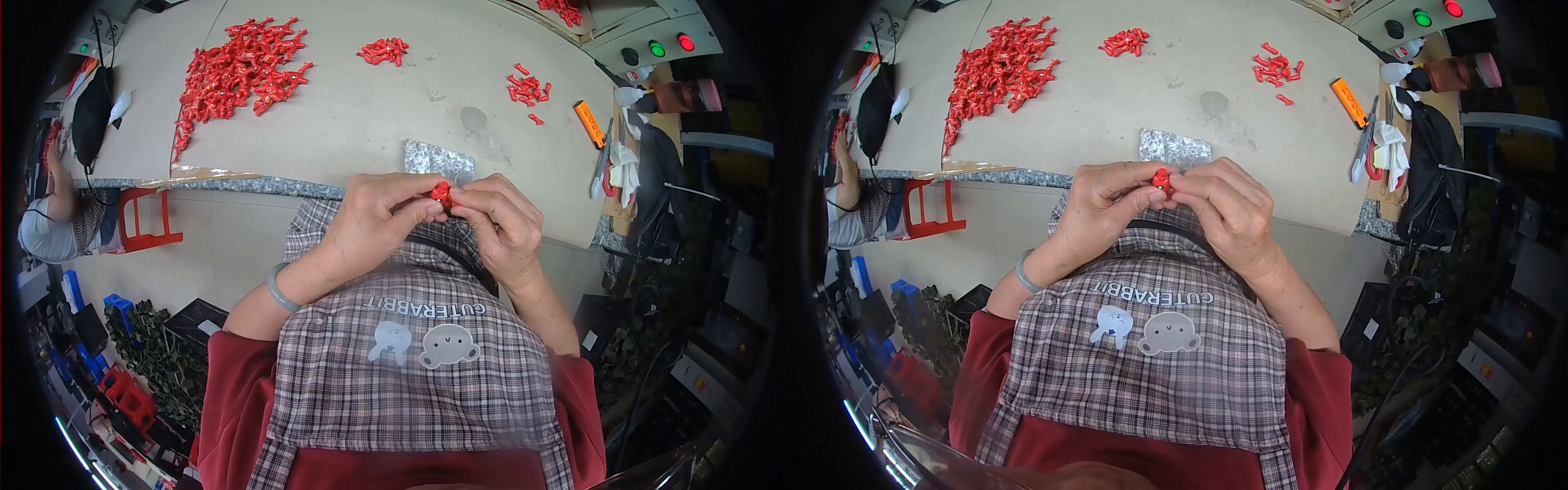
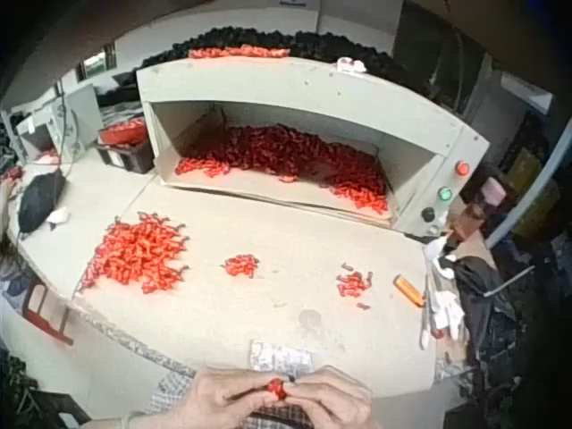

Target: The person assembles small red plastic components by hand at a workbench.

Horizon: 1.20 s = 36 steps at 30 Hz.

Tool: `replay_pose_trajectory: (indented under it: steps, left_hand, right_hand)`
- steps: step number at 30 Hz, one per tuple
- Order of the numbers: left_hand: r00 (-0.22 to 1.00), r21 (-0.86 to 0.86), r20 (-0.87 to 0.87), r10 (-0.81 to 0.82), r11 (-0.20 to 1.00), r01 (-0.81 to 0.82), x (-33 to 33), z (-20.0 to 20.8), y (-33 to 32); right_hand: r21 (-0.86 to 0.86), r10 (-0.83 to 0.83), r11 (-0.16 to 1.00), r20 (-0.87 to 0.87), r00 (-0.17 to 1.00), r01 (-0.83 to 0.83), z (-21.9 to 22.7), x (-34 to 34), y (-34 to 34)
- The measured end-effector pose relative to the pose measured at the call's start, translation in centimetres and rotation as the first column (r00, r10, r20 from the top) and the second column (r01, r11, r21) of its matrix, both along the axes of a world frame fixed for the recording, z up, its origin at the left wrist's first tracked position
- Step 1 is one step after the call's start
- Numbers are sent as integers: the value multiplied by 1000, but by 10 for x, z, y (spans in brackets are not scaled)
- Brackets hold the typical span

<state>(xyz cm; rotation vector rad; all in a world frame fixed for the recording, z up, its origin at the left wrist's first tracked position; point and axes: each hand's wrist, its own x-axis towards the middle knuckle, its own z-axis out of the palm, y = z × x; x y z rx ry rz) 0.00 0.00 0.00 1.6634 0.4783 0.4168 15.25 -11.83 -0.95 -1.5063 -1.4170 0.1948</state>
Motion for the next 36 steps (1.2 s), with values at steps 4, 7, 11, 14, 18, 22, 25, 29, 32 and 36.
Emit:
replay_pose_trajectory:
  steps: [4, 7, 11, 14, 18, 22, 25, 29, 32, 36]
  left_hand:
    - [1000, 10, -1, 3, 1000, -3, -1, -3, -1]
    - [1000, -20, 4, 1, 1000, 0, 0, -4, -1]
    - [1000, -94, -11, -1, 996, -1, -2, -7, -2]
    - [1000, -118, 2, 19, 993, -19, -3, -9, -3]
    - [999, 11, 28, 38, 999, -38, -3, -12, -2]
    - [997, 108, 57, 60, 992, -66, -3, -13, -2]
    - [996, 173, 60, 67, 982, -76, -2, -11, -2]
    - [991, 272, 108, 82, 956, -109, 0, -12, -2]
    - [992, 218, 76, 100, 969, -115, 0, -10, -4]
    - [993, 255, 91, 79, 962, -100, 1, -11, -2]
  right_hand:
    - [8, 33, 999, -11, 999, -32, -2, 2, 1]
    - [0, 44, 999, -4, 999, -44, -3, 3, 1]
    - [-34, 53, 998, -26, 998, -54, -3, 4, -2]
    - [-66, 47, 996, -61, 997, -51, 1, 4, -3]
    - [-92, -2, 996, -88, 996, -6, 7, -1, -4]
    - [-152, -39, 988, -220, 975, 6, 11, -4, -3]
    - [-152, -39, 988, -254, 966, 0, 10, -5, -4]
    - [-188, -61, 982, -277, 959, 8, 11, -8, -4]
    - [-195, -72, 981, -368, 927, -1, 6, -9, -7]
    - [-243, -125, 967, -705, 698, -72, 8, -12, -8]
